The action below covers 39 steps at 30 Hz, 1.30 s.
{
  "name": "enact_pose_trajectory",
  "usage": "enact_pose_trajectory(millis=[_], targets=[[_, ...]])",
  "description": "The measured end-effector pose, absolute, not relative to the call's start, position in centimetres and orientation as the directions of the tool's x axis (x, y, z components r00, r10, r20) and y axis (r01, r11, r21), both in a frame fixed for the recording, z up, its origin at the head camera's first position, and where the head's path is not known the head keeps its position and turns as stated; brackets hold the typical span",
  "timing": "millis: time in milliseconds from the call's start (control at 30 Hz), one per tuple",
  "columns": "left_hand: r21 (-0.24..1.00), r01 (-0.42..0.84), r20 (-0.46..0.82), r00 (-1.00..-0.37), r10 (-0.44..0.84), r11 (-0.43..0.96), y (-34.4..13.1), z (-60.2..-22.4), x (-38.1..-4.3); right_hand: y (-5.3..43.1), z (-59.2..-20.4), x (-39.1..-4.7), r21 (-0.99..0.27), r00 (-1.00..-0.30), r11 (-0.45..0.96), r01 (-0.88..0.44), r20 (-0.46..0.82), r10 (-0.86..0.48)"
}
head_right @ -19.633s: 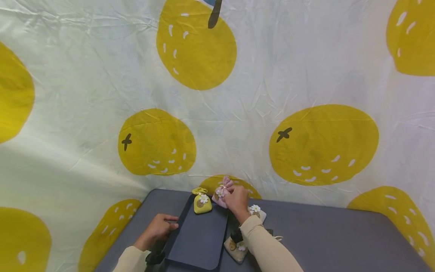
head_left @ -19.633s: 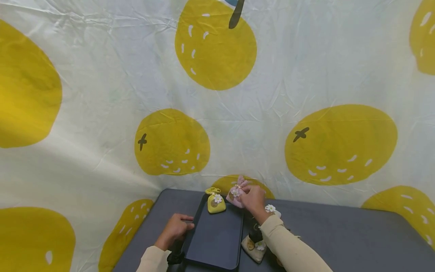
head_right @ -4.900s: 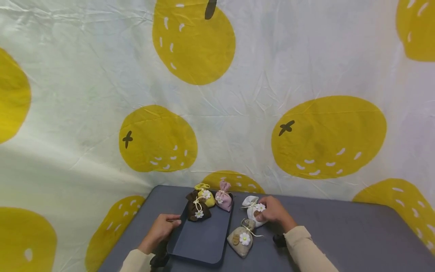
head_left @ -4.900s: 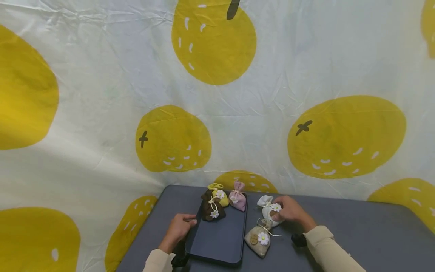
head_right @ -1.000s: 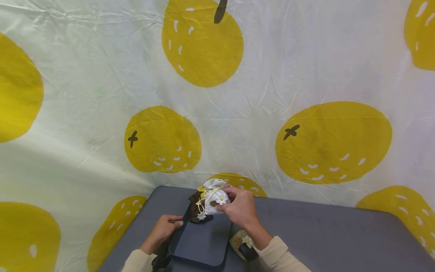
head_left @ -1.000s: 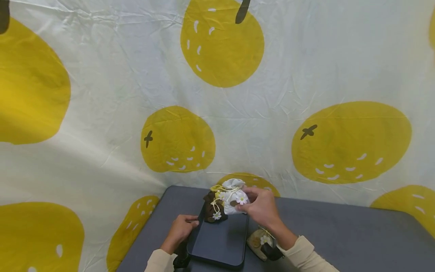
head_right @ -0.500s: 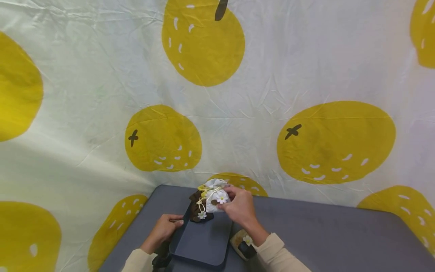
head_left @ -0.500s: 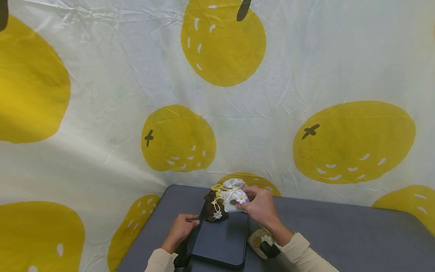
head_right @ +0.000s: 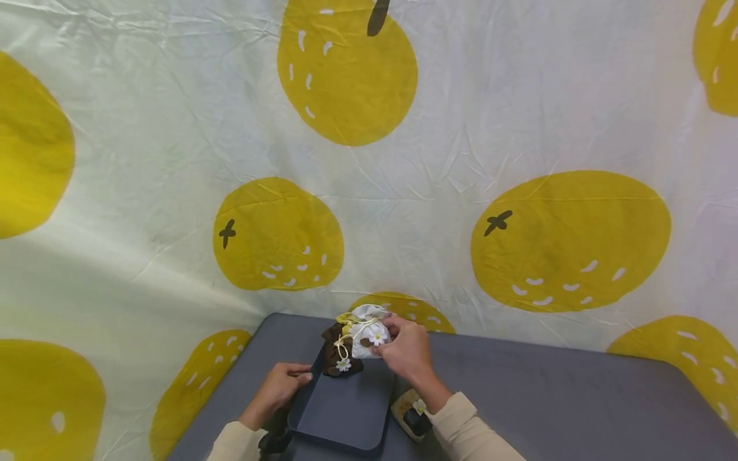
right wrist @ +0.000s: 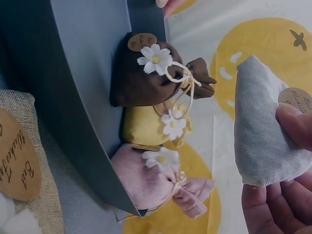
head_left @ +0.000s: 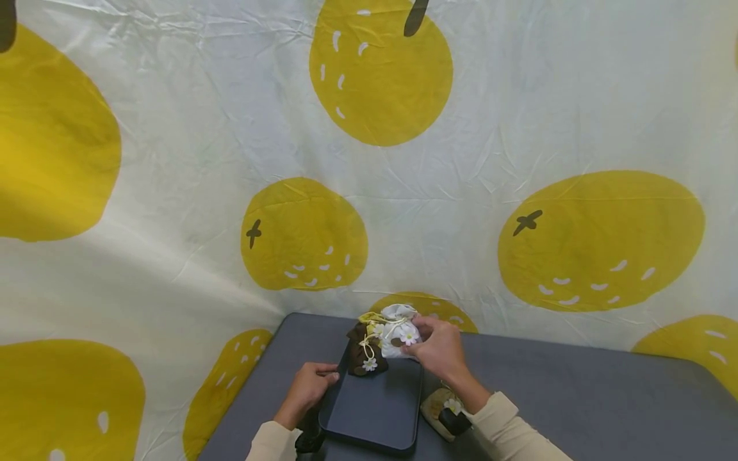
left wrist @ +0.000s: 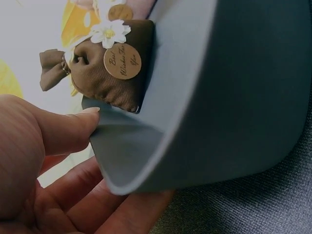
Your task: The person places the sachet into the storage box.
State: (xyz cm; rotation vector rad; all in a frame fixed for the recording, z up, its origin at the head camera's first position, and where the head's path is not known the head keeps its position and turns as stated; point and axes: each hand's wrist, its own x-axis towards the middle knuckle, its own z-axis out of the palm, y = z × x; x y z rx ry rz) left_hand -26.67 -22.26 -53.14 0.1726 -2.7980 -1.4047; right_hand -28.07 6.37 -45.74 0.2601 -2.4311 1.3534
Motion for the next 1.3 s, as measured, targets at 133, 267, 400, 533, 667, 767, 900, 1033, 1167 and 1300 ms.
enact_pose_trajectory(millis=[133,267,400,533,667,767,900,1033,1167,1300], targets=[[0.798,-0.099,-0.044,-0.993,-0.105,0.595,-22.3,-53.1,-26.7,6.3,-46.0,-28.4,-0.773,-0.920,0.546,-0.323,0.393,0.012],[0.802,-0.098,-0.051,-0.994,-0.096,0.589,-22.4,-53.1,-26.6,6.2,-46.5,-28.8,-0.761,-0.913,0.562,-0.324,0.407,0.024],[0.805,-0.103,-0.060,-0.994,-0.093,0.585,-22.3,-53.1,-26.6,6.1,-46.9,-29.0,-0.764,-0.914,0.564,-0.314,0.405,0.039],[0.806,-0.104,-0.057,-0.994,-0.097,0.583,-22.3,-53.0,-26.6,6.0,-47.0,-29.2,-0.774,-0.919,0.558,-0.301,0.392,0.048],[0.805,-0.099,-0.053,-0.994,-0.095,0.586,-22.3,-52.9,-26.6,6.0,-47.1,-29.5,-0.776,-0.922,0.559,-0.293,0.384,0.049],[0.803,-0.102,-0.056,-0.994,-0.096,0.588,-22.3,-52.8,-26.6,5.9,-47.3,-29.7,-0.770,-0.920,0.567,-0.294,0.390,0.051],[0.804,-0.110,-0.064,-0.993,-0.098,0.584,-22.3,-52.7,-26.6,5.8,-47.6,-30.0,-0.765,-0.912,0.569,-0.303,0.406,0.060],[0.804,-0.115,-0.070,-0.993,-0.100,0.584,-22.3,-52.7,-26.5,5.7,-48.0,-30.3,-0.769,-0.910,0.563,-0.304,0.408,0.067],[0.810,-0.110,-0.066,-0.993,-0.097,0.576,-22.3,-52.7,-26.4,5.5,-48.3,-30.5,-0.772,-0.914,0.565,-0.291,0.398,0.074],[0.820,-0.092,-0.052,-0.995,-0.087,0.565,-22.5,-52.8,-26.5,5.3,-48.7,-30.7,-0.770,-0.915,0.571,-0.284,0.396,0.078]])
